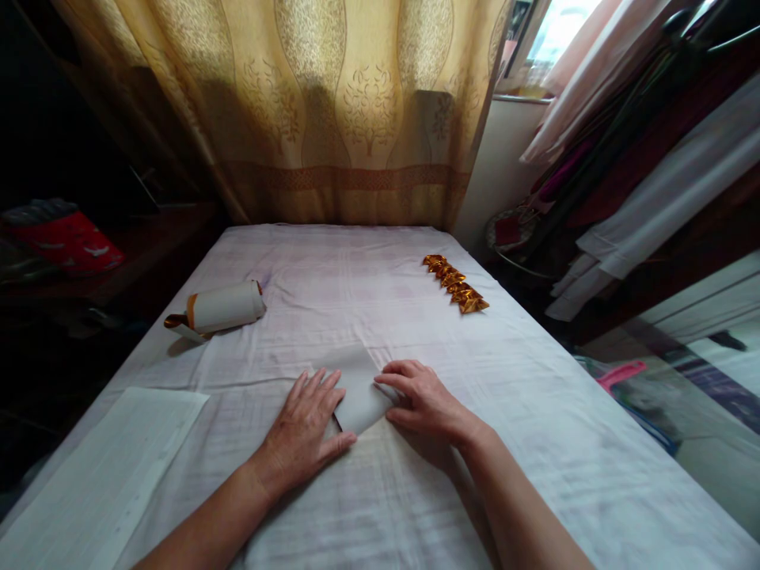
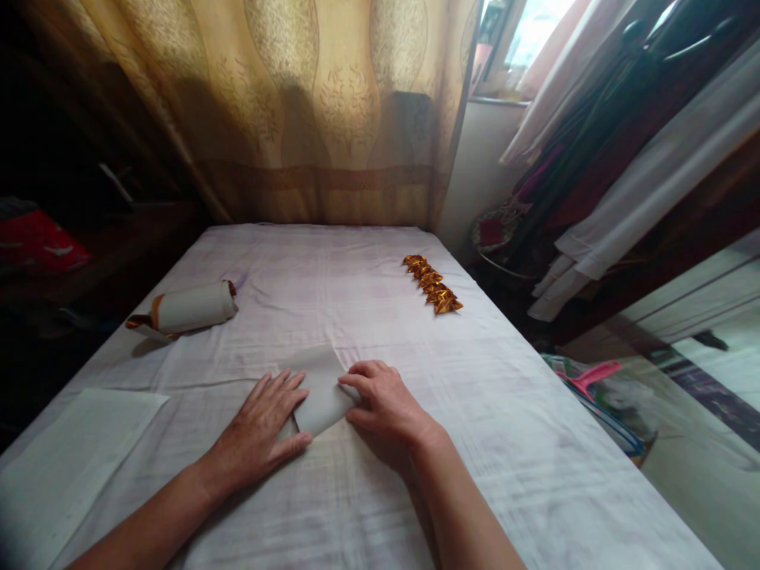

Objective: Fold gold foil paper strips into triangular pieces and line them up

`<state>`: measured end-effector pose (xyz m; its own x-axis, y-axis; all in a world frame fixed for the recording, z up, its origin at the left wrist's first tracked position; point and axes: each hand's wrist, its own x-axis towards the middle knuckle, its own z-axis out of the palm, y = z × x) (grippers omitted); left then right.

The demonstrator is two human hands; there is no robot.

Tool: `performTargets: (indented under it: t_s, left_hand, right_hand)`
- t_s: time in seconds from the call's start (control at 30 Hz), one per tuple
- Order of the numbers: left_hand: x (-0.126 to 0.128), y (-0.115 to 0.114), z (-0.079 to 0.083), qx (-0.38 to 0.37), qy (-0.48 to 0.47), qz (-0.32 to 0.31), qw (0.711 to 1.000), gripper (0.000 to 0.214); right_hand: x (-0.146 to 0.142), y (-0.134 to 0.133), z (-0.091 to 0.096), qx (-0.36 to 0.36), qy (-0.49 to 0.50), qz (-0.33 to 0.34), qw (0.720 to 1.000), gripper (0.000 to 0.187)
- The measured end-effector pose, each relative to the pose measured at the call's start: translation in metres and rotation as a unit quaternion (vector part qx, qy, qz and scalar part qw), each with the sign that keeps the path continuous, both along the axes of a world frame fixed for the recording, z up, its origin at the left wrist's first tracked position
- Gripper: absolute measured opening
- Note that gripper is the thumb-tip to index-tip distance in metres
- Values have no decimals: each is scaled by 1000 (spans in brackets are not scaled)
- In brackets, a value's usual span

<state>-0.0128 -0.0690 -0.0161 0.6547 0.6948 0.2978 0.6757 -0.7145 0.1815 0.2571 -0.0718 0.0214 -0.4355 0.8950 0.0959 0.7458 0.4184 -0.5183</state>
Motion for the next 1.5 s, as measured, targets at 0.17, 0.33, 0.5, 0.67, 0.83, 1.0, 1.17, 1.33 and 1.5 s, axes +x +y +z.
performTargets:
  t_s: [0.17,0.33,0.5,0.67,0.83,1.0,1.17,1.33,1.5]
  left_hand:
    - [0,-2,2,-22,1,-12,1000,70]
    - [0,-1,9,-51,-47,-21,997,72]
    - [6,-2,22,-106,-129,-5,986,35]
    - [12,-1,22,-119,-187,79,972,32]
    - [8,7,13,-132,-189,143,962,39]
    - [8,20,8,-71,-141,132,979,40]
    - [8,26,6,-31,-91,150,984,37]
    - [6,26,6,-40,-67,155,985,36]
    - [5,25,5,-46,-66,152,985,34]
  right_hand:
    - [-2,0,-4,42,-26,12,999,34]
    - [-4,-1,-6,65,27,17,997,18]
    - [-14,-6,5,11,96,24,995,13]
    - [-26,-7,8,-13,69,-27,997,20]
    - [-33,6,5,1,36,-32,999,17]
    - [-39,27,0,22,-7,-117,993,14]
    - [-45,35,4,15,-98,-121,988,29]
    - [-46,43,18,-26,-162,-96,982,22]
    - [-45,49,22,-57,-168,-103,979,25]
